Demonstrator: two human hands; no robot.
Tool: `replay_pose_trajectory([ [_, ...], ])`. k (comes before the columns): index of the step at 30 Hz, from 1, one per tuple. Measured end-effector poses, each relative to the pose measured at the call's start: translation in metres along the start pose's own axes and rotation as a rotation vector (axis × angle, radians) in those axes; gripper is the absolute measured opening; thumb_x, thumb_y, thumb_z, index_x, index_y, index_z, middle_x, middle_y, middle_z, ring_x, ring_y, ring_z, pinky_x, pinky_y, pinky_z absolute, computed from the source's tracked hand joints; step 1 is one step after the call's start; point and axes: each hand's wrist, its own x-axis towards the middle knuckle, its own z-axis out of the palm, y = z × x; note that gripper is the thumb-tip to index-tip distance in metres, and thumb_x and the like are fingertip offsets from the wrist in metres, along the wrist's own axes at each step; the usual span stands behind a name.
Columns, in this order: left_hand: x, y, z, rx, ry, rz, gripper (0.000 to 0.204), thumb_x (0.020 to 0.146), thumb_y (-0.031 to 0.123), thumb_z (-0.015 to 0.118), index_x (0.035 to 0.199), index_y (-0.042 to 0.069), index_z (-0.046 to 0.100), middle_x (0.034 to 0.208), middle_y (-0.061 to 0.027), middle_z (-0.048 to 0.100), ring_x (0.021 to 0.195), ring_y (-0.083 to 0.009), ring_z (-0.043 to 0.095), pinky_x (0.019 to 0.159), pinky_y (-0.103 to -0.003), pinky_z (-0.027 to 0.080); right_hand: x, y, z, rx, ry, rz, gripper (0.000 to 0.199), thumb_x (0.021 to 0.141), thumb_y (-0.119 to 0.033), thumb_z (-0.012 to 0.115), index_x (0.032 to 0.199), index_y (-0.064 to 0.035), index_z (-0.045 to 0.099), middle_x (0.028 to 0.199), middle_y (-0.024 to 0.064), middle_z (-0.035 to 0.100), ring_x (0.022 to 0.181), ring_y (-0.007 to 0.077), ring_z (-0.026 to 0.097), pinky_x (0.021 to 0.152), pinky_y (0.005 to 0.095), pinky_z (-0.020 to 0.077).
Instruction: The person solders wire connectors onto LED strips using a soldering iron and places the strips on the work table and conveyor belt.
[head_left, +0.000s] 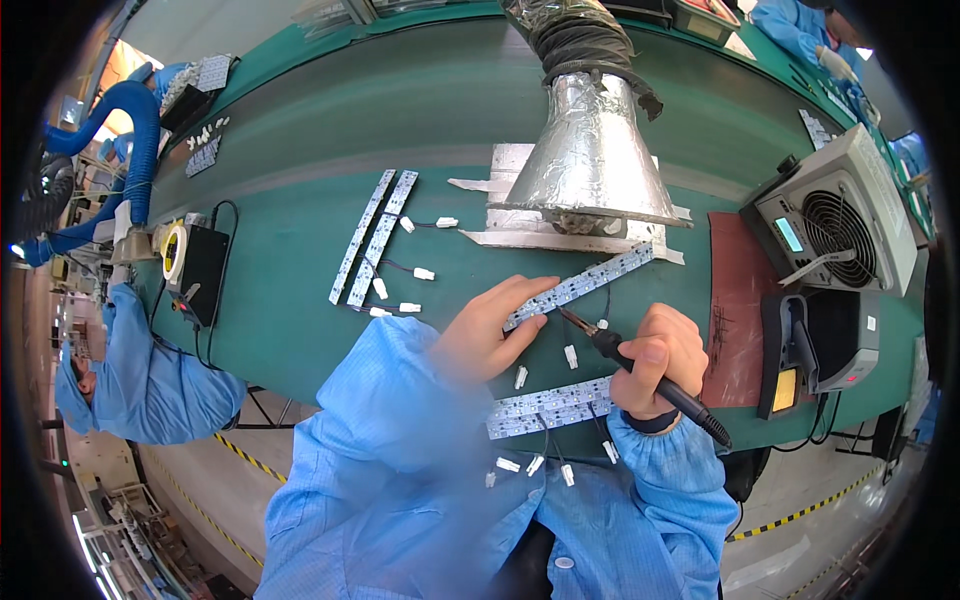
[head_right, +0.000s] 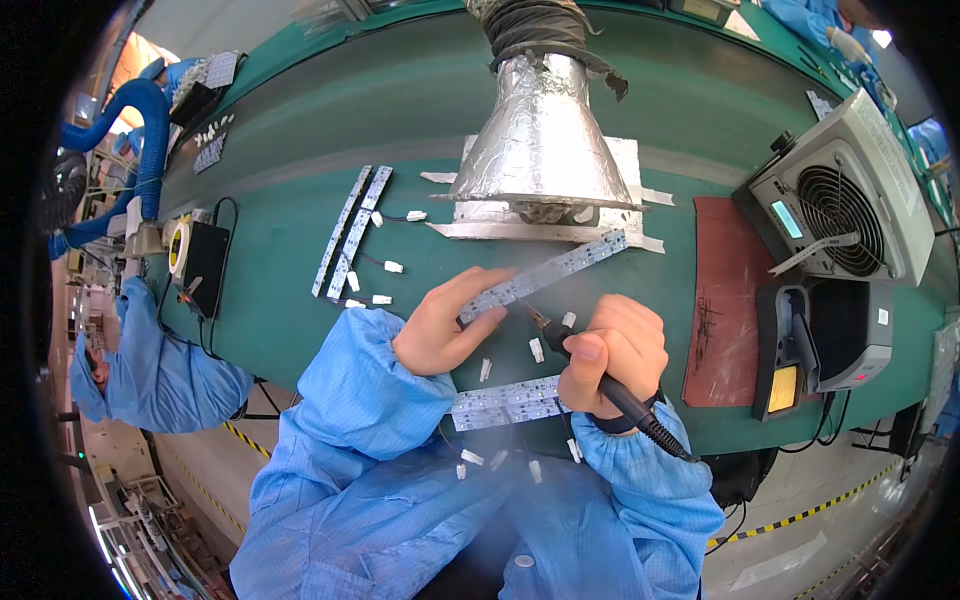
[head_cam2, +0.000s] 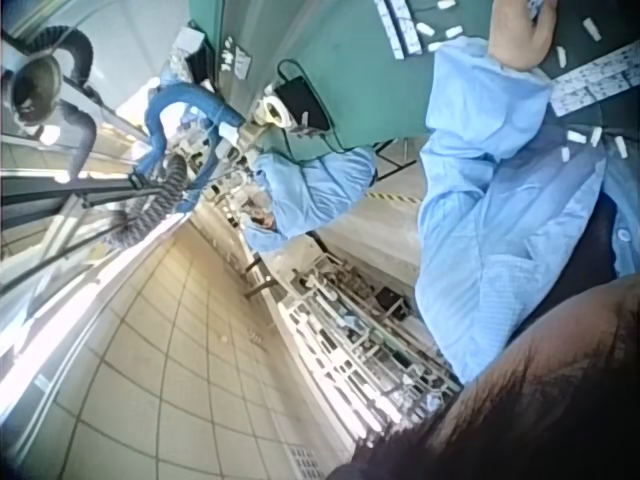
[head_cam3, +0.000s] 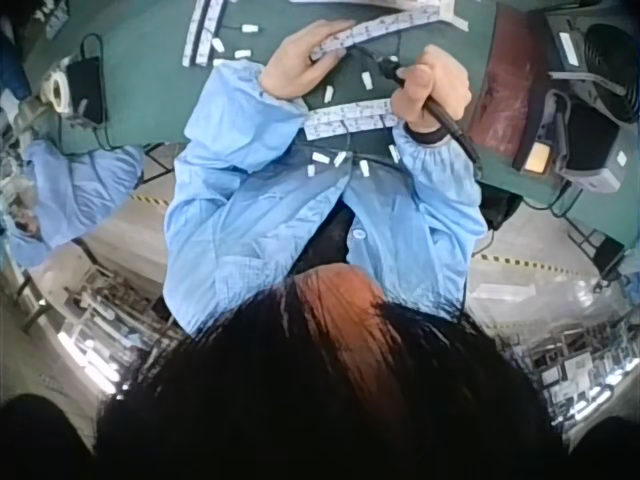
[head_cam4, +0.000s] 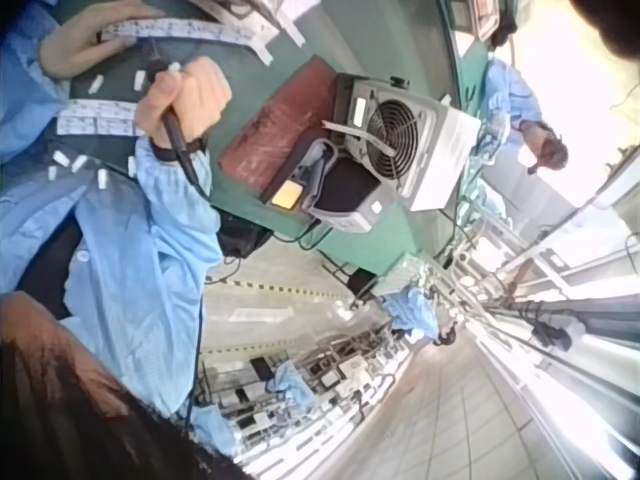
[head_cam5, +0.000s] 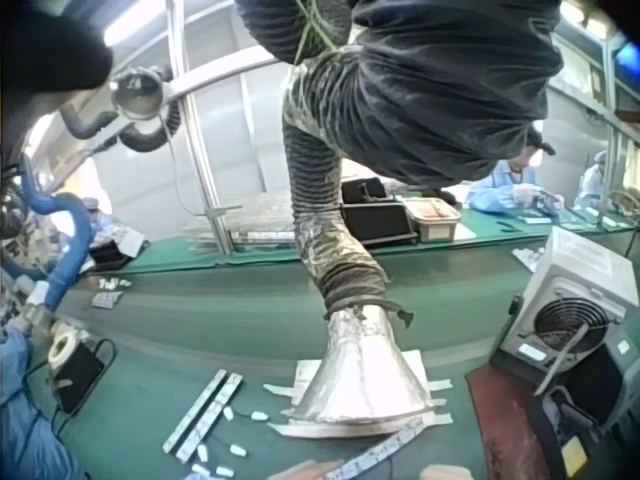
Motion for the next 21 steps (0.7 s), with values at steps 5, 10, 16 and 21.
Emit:
replay_pose_trajectory([
  [5, 0.0004, 0.0023, -0.0003, -0.027, -0.003, -0.049, 0.042, 0.09, 0.001, 0.063, 0.131, -0.004, 0.058, 0.12, -0.0244, 0.064, 0.106, -0.0393, 0.063, 0.094, -0.041, 0.049, -0.0002, 0.0009, 0.0012, -0.001, 0.003, 0.001, 0.043, 0.098, -0.017, 0.051, 0.058, -0.0003, 0.048, 0.047, 0.0052, 0.04, 0.039, 0.0169, 0.038, 0.04, 0.0327, 0.0258],
  [10, 0.0011, 0.0041, -0.0008, -0.028, -0.008, -0.054, 0.042, 0.09, 0.001, 0.063, 0.131, -0.004, 0.058, 0.119, -0.0241, 0.064, 0.106, -0.0391, 0.063, 0.094, -0.041, 0.05, 0.0002, 0.0011, 0.0025, 0.0, 0.024, -0.006, 0.042, 0.098, -0.016, 0.05, 0.059, -0.0003, 0.048, 0.048, 0.0058, 0.041, 0.039, 0.0169, 0.039, 0.04, 0.0323, 0.0262],
  [16, 0.0004, 0.0036, -0.001, -0.042, -0.03, -0.117, 0.043, 0.09, 0.0, 0.064, 0.132, -0.004, 0.058, 0.119, -0.0237, 0.065, 0.105, -0.0387, 0.063, 0.093, -0.04, 0.05, 0.0008, 0.0012, 0.0027, 0.001, 0.014, -0.008, 0.042, 0.098, -0.016, 0.05, 0.059, -0.0005, 0.048, 0.048, 0.0057, 0.041, 0.04, 0.0168, 0.039, 0.04, 0.0322, 0.0259],
  [21, 0.0012, 0.0027, 0.0, -0.041, -0.016, -0.086, 0.042, 0.09, 0.001, 0.064, 0.131, -0.004, 0.058, 0.118, -0.0242, 0.065, 0.105, -0.0387, 0.063, 0.093, -0.04, 0.05, 0.0001, 0.0011, 0.001, -0.01, 0.008, -0.002, 0.042, 0.098, -0.015, 0.049, 0.058, -0.0008, 0.047, 0.048, 0.0055, 0.041, 0.04, 0.0166, 0.038, 0.04, 0.0324, 0.025],
])
